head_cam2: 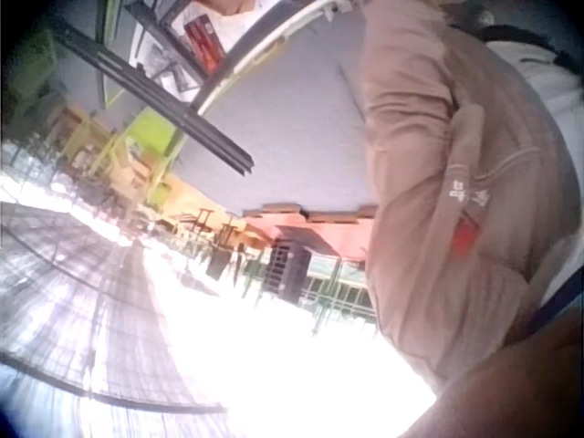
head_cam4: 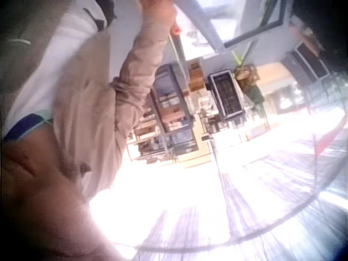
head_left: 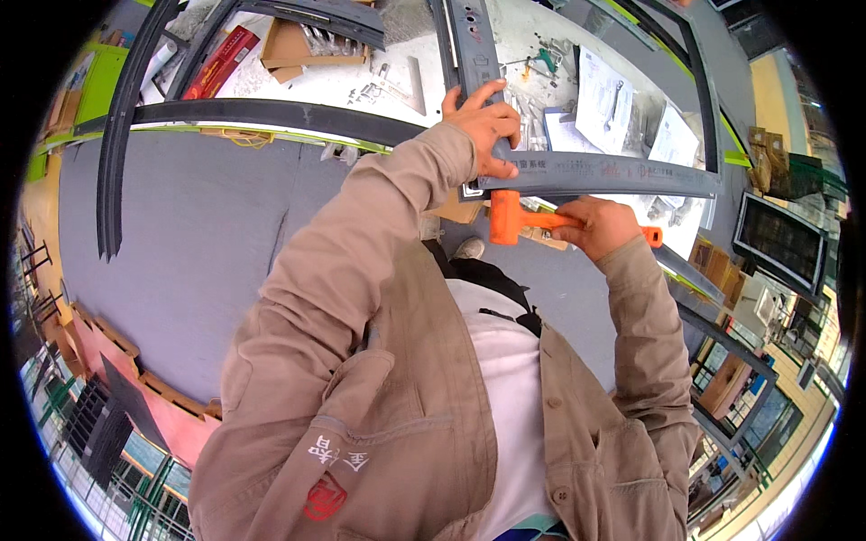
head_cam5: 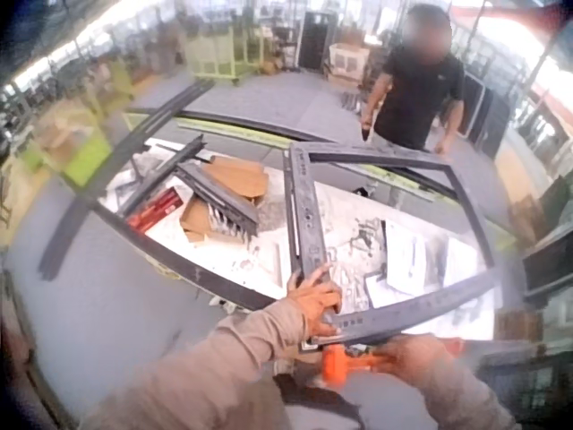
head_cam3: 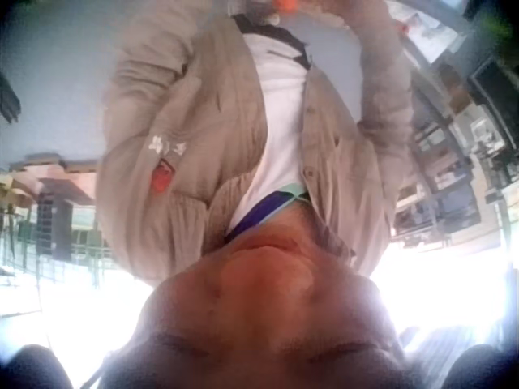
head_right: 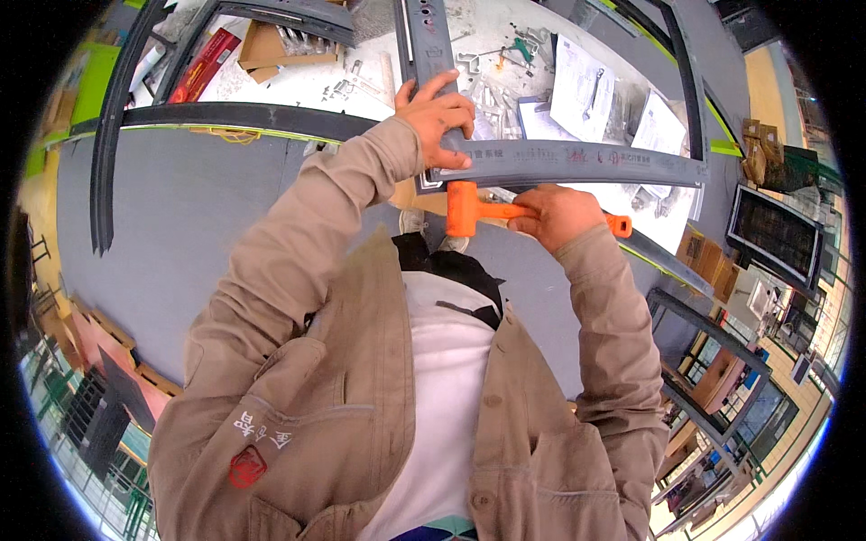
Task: The person assembles a metal frame by aligning the corner joints, using a hammer to tap the pieces into place, and referring to a technical drawing for assembly details.
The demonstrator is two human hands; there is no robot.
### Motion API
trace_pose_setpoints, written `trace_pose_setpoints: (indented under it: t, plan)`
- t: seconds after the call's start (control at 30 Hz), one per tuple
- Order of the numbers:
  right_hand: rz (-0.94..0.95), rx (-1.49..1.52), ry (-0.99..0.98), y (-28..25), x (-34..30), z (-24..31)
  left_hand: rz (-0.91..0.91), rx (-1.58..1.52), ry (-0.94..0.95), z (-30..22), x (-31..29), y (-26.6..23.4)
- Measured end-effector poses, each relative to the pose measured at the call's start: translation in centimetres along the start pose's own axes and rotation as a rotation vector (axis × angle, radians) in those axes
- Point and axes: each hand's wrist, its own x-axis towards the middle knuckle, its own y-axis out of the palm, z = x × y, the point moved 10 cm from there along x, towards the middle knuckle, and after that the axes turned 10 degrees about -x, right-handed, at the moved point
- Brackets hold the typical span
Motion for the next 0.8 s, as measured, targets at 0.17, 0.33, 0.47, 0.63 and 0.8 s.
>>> trace_pose_setpoints:
  t: [0.17, 0.33, 0.47, 0.63, 0.8]
  plan:
    - [0.144, 0.023, -0.152, -0.3, -0.1, 2.2, 0.010, -0.005, 0.008, 0.0, 0.1, -0.3]
    - [-0.059, 0.039, -0.024, -2.2, 0.4, 0.6, -0.007, 0.005, -0.001, 0.2, 0.1, -0.5]
    - [0.071, 0.072, -0.119, -1.4, -0.7, 2.1, -0.011, 0.016, 0.003, 0.3, 0.2, -0.4]
    - [0.118, 0.111, -0.095, -0.9, -0.2, 2.1, -0.016, 0.015, 0.013, 0.1, 0.3, -0.3]
    - [0.049, 0.051, -0.090, -1.3, 0.1, 2.5, -0.004, 0.006, -0.018, 0.3, 0.3, -0.4]
